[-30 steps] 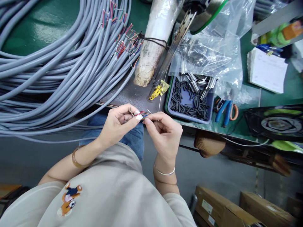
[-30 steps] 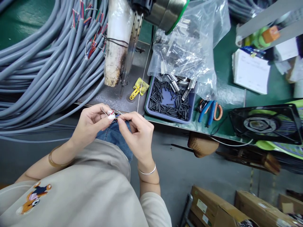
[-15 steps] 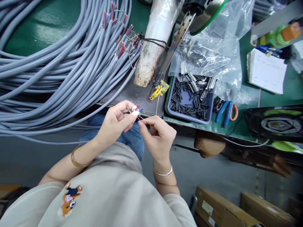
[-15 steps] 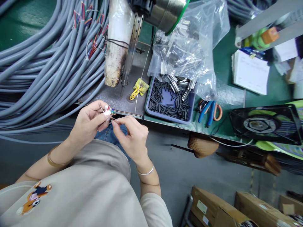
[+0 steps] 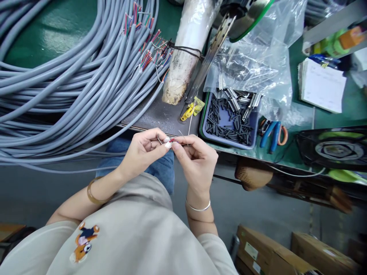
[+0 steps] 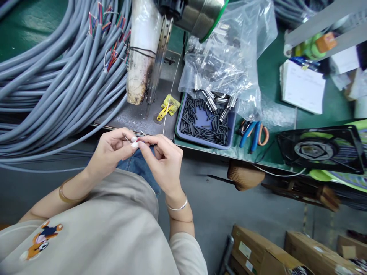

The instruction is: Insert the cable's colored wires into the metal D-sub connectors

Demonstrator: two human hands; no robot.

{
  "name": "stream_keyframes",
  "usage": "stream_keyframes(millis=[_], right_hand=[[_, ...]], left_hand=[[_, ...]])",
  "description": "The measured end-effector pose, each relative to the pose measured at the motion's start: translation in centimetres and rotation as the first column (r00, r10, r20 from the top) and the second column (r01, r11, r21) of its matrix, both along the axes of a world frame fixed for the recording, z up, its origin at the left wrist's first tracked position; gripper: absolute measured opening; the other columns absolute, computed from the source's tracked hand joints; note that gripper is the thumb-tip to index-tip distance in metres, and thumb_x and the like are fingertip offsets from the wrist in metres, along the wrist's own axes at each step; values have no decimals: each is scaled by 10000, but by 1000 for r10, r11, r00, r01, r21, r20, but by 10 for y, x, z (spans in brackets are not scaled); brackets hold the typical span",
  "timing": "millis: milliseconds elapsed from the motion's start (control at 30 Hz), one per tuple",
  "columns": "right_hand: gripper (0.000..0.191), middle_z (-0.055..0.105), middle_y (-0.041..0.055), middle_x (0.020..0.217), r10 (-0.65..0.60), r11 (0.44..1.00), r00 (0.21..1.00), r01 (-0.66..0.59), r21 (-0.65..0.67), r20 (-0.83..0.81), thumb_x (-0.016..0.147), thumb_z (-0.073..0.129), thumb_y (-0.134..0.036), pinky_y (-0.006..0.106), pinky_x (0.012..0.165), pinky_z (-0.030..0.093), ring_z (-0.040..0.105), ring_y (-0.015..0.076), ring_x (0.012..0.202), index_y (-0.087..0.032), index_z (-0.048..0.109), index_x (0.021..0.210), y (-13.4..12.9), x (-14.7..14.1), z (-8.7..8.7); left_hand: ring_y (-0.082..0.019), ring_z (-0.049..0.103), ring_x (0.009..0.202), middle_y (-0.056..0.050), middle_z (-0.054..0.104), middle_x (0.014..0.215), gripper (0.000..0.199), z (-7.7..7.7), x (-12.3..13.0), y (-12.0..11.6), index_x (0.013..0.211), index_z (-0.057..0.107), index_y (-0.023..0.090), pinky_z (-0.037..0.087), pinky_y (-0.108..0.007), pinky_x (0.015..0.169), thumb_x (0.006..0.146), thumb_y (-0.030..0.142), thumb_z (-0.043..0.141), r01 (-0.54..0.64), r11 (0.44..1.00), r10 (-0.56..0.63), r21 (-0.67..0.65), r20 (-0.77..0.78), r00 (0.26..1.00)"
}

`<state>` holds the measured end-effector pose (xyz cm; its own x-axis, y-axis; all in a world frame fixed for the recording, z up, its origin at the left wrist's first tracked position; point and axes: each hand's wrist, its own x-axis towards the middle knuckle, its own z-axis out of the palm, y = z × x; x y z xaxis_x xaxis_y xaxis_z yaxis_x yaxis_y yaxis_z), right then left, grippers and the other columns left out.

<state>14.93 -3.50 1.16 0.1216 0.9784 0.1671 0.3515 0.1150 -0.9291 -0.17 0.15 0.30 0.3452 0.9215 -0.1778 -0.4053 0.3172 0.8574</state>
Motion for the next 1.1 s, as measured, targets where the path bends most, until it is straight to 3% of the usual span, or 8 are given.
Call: stream_keyframes(millis=[167, 367, 533, 633, 700, 833, 1000, 1100], right_hand=[[168, 683, -13, 748, -8, 1000, 997, 7, -11, -79, 944, 726, -354, 244, 496, 381, 513, 84, 553, -215, 750, 853, -1, 4, -1], [158, 615, -56, 647, -301, 901, 931, 349, 258, -209, 915, 765, -367, 208, 442, 339, 502, 66, 491, -243, 741, 820, 3, 24, 8], [190, 627, -37, 621, -199, 940, 976, 214, 265, -85, 977, 684, -405, 243, 404, 370, 526, 94, 442, -245, 778, 937, -7, 14, 8], [144, 642, -46, 619, -186, 918, 980, 200, 342, -73, 995, 652, -323, 252, 413, 391, 537, 101, 438, -276, 788, 998, -9, 9, 5], [141, 699, -43, 671, -172, 901, 985, 169, 400, -29, 981, 668, -279, 259, 451, 435, 594, 111, 487, -297, 795, 1038, -8, 10, 4], [165, 701, -43, 631, -181, 877, 980, 121, 465, 87, 965, 679, -265, 263, 432, 406, 619, 123, 492, -299, 806, 1064, -8, 12, 4], [169, 575, -39, 529, -261, 883, 949, 160, 442, 178, 970, 653, -355, 300, 394, 305, 501, 124, 415, -323, 817, 994, -13, 9, 5], [186, 588, -43, 566, -272, 879, 949, 177, 443, 160, 978, 638, -332, 305, 389, 295, 466, 114, 410, -322, 788, 1087, -14, 3, 4]], left_hand=[[-50, 430, 512, 38, 564, 592, 245, 4, -1, -1, 686, 680, 146, 354, -171, 471, 653, 217, 912, -28, 999, 30, 34, -71, 997], [-20, 322, 451, 51, 502, 578, 205, 7, -6, 2, 702, 660, 147, 222, -163, 417, 717, 237, 844, -56, 994, 55, -91, -15, 998], [-30, 364, 429, 51, 508, 575, 262, -3, -13, 6, 741, 653, 164, 260, -151, 399, 717, 287, 883, 35, 985, -10, -168, 151, 988], [-52, 396, 371, 29, 509, 547, 373, -21, -23, 11, 622, 606, 170, 265, -178, 341, 689, 400, 892, 254, 966, -223, -46, 347, 911], [-66, 395, 335, 26, 451, 478, 457, -34, -31, 13, 512, 553, 175, 291, -201, 321, 673, 452, 878, 307, 950, -302, 56, 412, 860], [-62, 322, 271, 30, 388, 403, 582, -51, -42, 14, 399, 472, 187, 272, -227, 291, 574, 564, 880, 303, 953, -293, 27, 351, 889], [-84, 336, 270, 17, 400, 397, 624, -52, -46, 11, 380, 435, 203, 301, -261, 312, 500, 611, 893, 301, 953, -285, -43, 213, 935], [-97, 374, 290, 5, 424, 408, 634, -51, -48, 10, 376, 434, 205, 292, -257, 311, 468, 629, 897, 324, 944, -306, -68, 193, 932]])
